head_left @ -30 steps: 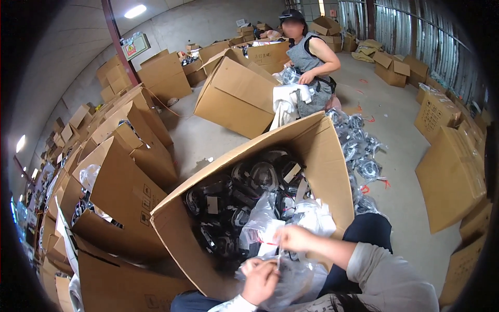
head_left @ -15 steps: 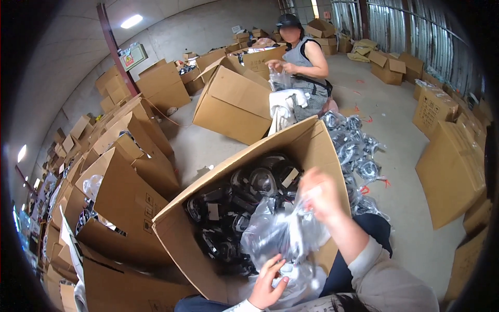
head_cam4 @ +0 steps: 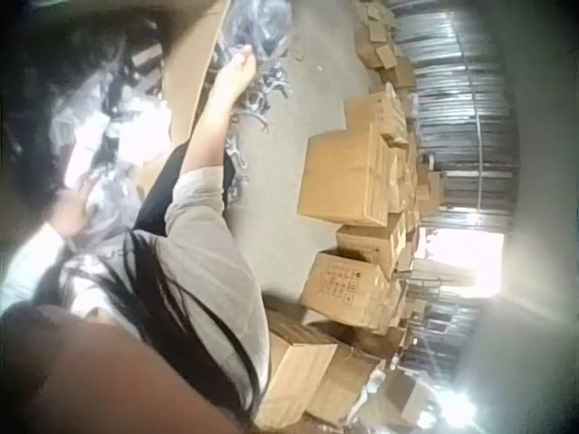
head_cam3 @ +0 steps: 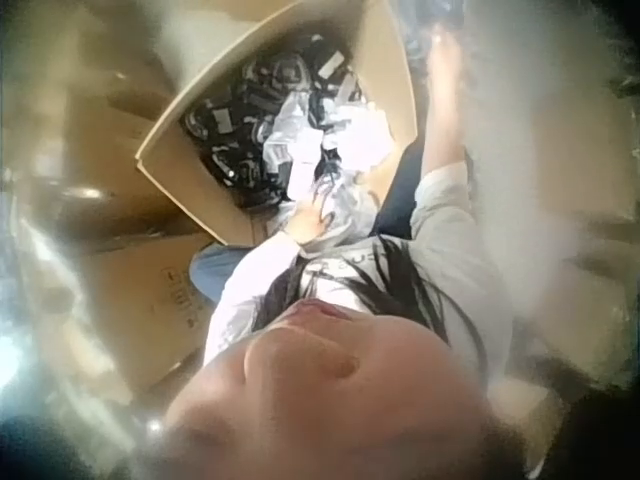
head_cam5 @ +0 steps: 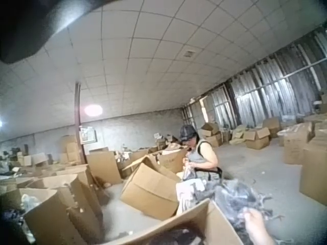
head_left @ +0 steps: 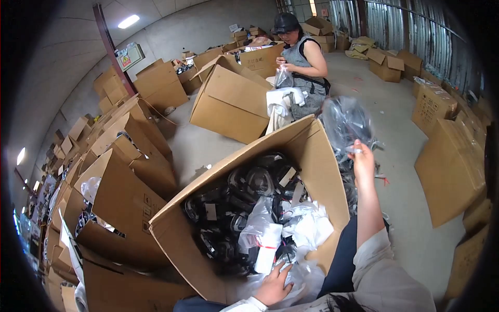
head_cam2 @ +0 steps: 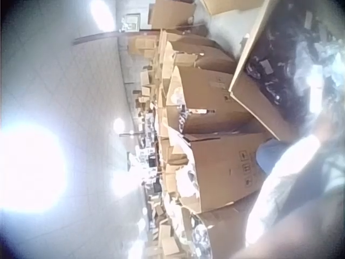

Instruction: The person packs vehicle lights into plastic bags, picking the lights from a cardboard box and inserting them into the bags by hand.

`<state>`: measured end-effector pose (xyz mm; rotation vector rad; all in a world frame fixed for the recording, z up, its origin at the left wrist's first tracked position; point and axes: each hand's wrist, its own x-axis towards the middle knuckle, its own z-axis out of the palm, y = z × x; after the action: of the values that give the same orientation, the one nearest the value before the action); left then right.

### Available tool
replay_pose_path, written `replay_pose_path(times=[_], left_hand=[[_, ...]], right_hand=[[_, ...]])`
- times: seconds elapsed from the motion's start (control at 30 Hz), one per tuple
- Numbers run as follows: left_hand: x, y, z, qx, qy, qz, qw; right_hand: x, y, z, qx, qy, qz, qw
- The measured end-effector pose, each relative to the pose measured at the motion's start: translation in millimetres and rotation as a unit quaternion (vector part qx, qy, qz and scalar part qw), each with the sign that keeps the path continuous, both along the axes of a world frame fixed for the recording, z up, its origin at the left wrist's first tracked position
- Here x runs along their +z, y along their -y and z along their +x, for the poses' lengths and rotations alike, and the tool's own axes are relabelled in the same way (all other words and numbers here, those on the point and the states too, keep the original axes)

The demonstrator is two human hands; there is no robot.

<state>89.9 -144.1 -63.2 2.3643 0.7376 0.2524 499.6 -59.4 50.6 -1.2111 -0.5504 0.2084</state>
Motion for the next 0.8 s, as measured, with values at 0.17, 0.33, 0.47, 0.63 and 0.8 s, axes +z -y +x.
replay_pose_path(times=[0.17,0.33,0.47,0.63,0.8], left_hand=[[-3,-11,-9,0.012,-0.071,-0.022,0.997],[-79,-36,0,0.004,-0.155,-0.004,0.988],[-163,-35,-19,0.072,-0.32,-0.058,0.943],[-208,-13,-4,0.034,-0.388,-0.06,0.919],[-183,-24,-11,0.034,-0.352,-0.057,0.934]], right_hand=[[-114,-42,27,-0.055,0.143,-0.318,0.935],[-185,-48,80,0.084,-0.108,-0.26,0.956],[-165,-51,53,0.151,-0.106,-0.237,0.954],[-156,-32,68,0.153,-0.104,-0.255,0.949],[-132,-30,24,0.065,-0.065,-0.271,0.958]])
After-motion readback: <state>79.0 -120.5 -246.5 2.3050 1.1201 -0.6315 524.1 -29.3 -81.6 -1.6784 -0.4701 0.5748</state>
